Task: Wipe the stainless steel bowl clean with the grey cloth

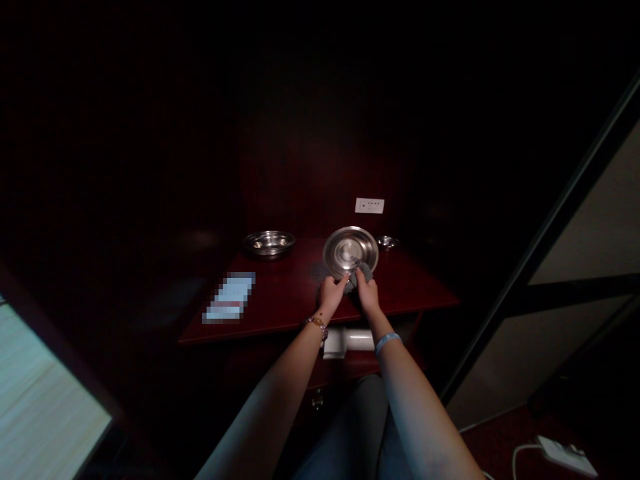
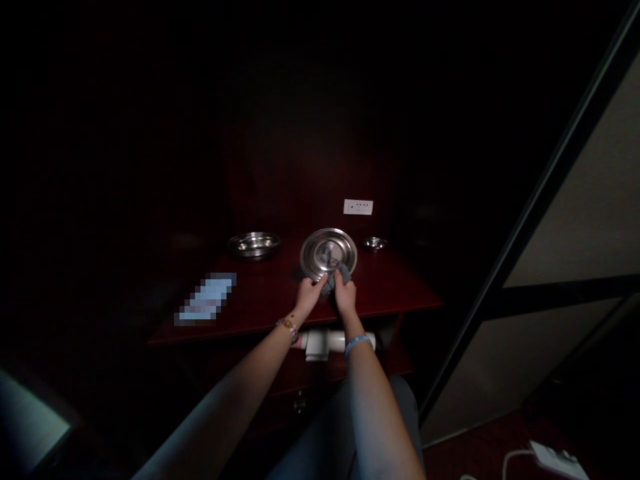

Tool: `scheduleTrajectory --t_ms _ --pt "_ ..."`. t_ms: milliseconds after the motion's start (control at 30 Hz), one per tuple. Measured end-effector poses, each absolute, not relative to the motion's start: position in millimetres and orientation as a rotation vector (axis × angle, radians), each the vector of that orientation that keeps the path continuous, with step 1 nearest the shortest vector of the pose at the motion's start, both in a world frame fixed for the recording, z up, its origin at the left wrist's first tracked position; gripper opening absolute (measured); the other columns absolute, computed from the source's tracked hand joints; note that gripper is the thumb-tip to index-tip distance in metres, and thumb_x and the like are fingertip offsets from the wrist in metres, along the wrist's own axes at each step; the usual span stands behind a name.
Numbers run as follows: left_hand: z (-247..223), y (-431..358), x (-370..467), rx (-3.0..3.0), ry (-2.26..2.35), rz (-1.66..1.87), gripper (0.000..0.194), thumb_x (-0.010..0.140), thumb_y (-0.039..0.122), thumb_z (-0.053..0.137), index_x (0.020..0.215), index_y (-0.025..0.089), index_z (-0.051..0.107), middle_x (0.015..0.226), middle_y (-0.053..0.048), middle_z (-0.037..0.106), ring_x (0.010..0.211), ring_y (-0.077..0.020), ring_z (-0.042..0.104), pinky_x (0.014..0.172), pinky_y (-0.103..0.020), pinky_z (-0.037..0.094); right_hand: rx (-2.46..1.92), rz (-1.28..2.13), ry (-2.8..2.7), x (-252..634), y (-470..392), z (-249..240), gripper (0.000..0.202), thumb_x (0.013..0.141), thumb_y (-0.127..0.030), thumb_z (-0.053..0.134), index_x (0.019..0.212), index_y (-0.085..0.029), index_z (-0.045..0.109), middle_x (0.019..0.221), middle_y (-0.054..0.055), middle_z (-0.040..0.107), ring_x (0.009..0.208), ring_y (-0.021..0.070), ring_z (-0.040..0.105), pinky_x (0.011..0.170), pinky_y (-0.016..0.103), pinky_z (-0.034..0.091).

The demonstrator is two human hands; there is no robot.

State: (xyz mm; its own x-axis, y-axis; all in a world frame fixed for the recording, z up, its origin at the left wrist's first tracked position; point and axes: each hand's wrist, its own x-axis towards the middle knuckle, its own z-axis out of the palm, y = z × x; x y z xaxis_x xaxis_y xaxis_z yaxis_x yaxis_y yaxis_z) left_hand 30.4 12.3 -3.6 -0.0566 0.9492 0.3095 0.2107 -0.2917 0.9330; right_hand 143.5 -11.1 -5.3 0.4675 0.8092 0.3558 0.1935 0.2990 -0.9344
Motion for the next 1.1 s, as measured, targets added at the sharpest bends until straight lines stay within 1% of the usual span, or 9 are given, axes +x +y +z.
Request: scheduleTrajectory --t_ms 200,400,500,600,700,767,900,1100 --pt "-2.9 15.4 32.3 1.406 1.062 1.598 0.030 0.075 0.041 0.064 0.069 0.012 0.067 0.071 -0.009 0.069 0.065 -0.0175 0.060 0.060 -0.025 0.042 -1.205 0.558 -1.055 140.8 -9.5 -4.8 0.046 0.081 -0.056 0.055 0.089 -0.015 0.074 0.082 0.007 0.075 0.084 0.0226 0.069 0.077 0.028 0.050" --pt "-1.5 17.0 29.7 1.261 1.035 1.856 0.034 0.080 0.043 0.060 0.061 0.015 0.058 0.064 -0.003 0.061 0.063 -0.0134 0.053 0.060 -0.023 0.041 -1.194 0.553 -1.064 137.9 -11.0 -2.4 0.051 0.081 -0.057 0.055 0.094 -0.012 0.074 0.088 0.010 0.076 0.086 0.0234 0.069 0.079 0.028 0.050" --pt "-2.3 16.3 27.6 1.265 1.086 1.903 0.037 0.082 0.046 0.058 0.061 0.016 0.055 0.063 -0.002 0.058 0.063 -0.0131 0.052 0.062 -0.023 0.041 -1.204 0.538 -1.070 138.1 -12.4 -1.5 0.050 0.081 -0.057 0.054 0.093 -0.013 0.074 0.089 0.010 0.076 0.088 0.0238 0.069 0.079 0.028 0.051" --pt "-3.0 13.4 26.4 1.352 1.149 1.828 0.037 0.081 0.050 0.059 0.065 0.017 0.058 0.066 -0.003 0.061 0.067 -0.0143 0.056 0.064 -0.023 0.043 -1.250 0.521 -1.030 139.5 -12.8 -2.0 0.049 0.082 -0.057 0.053 0.091 -0.013 0.074 0.088 0.010 0.076 0.088 0.0245 0.069 0.078 0.028 0.051" --pt "-3.8 11.2 27.0 1.436 1.220 1.667 0.036 0.074 0.052 0.067 0.077 0.017 0.064 0.075 -0.006 0.068 0.072 -0.0172 0.061 0.065 -0.024 0.044 -1.263 0.529 -1.010 141.0 -12.3 -3.4 0.048 0.081 -0.057 0.054 0.090 -0.014 0.074 0.086 0.009 0.076 0.087 0.0248 0.069 0.078 0.029 0.051" --pt "-4.3 11.6 28.5 1.459 1.243 1.560 0.039 0.071 0.053 0.070 0.082 0.016 0.067 0.080 -0.008 0.070 0.075 -0.0196 0.064 0.066 -0.026 0.044 -1.238 0.545 -1.021 141.6 -11.7 -4.2 0.047 0.081 -0.056 0.055 0.091 -0.015 0.074 0.083 0.008 0.075 0.087 0.0245 0.069 0.078 0.029 0.051" --pt "-5.7 15.8 31.7 1.517 1.165 1.437 0.039 0.074 0.052 0.066 0.077 0.013 0.069 0.076 -0.010 0.071 0.075 -0.0209 0.065 0.067 -0.028 0.047 -1.211 0.551 -1.019 143.0 -9.8 -5.4 0.046 0.080 -0.055 0.056 0.093 -0.014 0.074 0.080 0.007 0.075 0.087 0.0233 0.069 0.080 0.028 0.050" --pt "-7.4 20.2 31.9 1.495 1.146 1.457 0.033 0.075 0.043 0.065 0.071 0.010 0.069 0.073 -0.011 0.071 0.071 -0.0201 0.065 0.065 -0.028 0.047 -1.212 0.553 -1.032 143.0 -7.0 -7.6 0.046 0.080 -0.055 0.056 0.091 -0.014 0.074 0.082 0.008 0.075 0.086 0.0235 0.069 0.077 0.028 0.050"
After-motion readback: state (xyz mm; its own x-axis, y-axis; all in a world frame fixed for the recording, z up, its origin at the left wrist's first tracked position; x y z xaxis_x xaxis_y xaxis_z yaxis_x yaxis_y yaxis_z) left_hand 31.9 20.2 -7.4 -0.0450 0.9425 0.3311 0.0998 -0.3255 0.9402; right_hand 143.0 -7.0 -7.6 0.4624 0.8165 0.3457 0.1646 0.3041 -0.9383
